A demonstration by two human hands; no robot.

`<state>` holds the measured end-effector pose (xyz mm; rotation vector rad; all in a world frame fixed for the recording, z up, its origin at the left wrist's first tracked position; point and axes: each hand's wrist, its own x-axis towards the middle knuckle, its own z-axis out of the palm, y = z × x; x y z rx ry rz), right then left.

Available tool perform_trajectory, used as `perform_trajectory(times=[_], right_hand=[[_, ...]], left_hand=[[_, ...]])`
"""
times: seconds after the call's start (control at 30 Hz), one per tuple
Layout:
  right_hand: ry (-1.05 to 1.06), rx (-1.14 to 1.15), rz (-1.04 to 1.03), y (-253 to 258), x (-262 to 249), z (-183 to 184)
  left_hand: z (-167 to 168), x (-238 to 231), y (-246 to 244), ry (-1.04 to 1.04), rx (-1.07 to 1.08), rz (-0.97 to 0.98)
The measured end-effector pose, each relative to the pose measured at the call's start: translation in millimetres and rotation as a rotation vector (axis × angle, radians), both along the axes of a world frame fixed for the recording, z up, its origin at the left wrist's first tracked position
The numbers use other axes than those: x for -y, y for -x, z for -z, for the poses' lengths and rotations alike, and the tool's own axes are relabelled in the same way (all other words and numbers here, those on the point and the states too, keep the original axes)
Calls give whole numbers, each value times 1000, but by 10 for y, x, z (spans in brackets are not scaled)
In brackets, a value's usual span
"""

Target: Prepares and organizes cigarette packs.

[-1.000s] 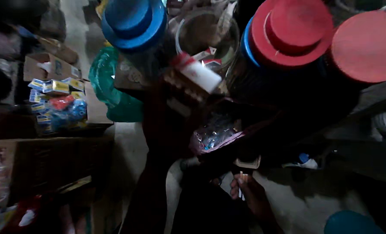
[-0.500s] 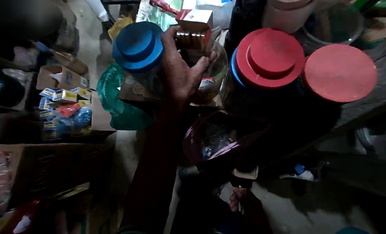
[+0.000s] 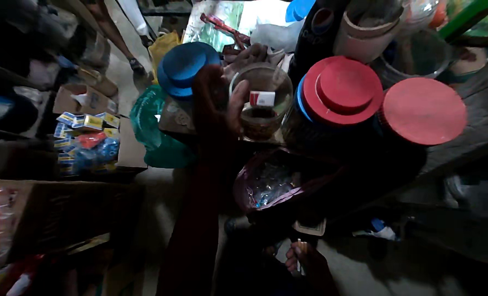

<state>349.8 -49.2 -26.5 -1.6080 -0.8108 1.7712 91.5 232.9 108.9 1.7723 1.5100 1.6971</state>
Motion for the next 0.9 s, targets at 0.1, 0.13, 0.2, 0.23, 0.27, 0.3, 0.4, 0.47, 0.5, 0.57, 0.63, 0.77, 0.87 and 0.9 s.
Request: perform_trajectory(times=[0.1, 0.13, 0.2, 0.23, 0.27, 0.3, 0.4, 0.47, 0.5, 0.57, 0.63, 0.77, 0.87, 0.9], right_hand=[[14, 1, 17, 34, 1, 6], [22, -6, 26, 46, -7, 2], [24, -26, 61, 82, -47, -42], [10, -26, 97, 111, -81, -83], [-22, -24, 146, 147, -122, -134], [-70, -24, 194, 181, -172, -190], [-276, -26, 219, 243, -372, -290], [-424, -30, 184, 322, -504, -311], [-453, -32, 162, 382, -545, -332], [-448, 1, 126, 515, -574, -366], [-442, 5, 81, 590, -547, -356], [-414, -63, -10, 622, -461, -344], [-261, -56, -67, 669, -426, -392], [-236, -50, -111, 675, -409, -396]], left_hand=[[53, 309, 90, 17, 9, -10], [92, 438, 100, 50, 45, 7], [228, 759, 88, 150, 117, 40], [329, 956, 78, 232, 122, 53], [439, 1172, 47, 340, 110, 65], [539, 1393, -16, 452, 84, 87], [816, 2052, -244, 846, 15, 357], [1034, 2382, -396, 954, 106, 575], [1089, 2496, -474, 951, 191, 634], [1028, 2607, -610, 948, 372, 636], [916, 2640, -668, 994, 432, 572], [900, 2704, -635, 1055, 446, 502], [930, 2764, -550, 1078, 320, 467], [930, 2789, -511, 1094, 213, 445]])
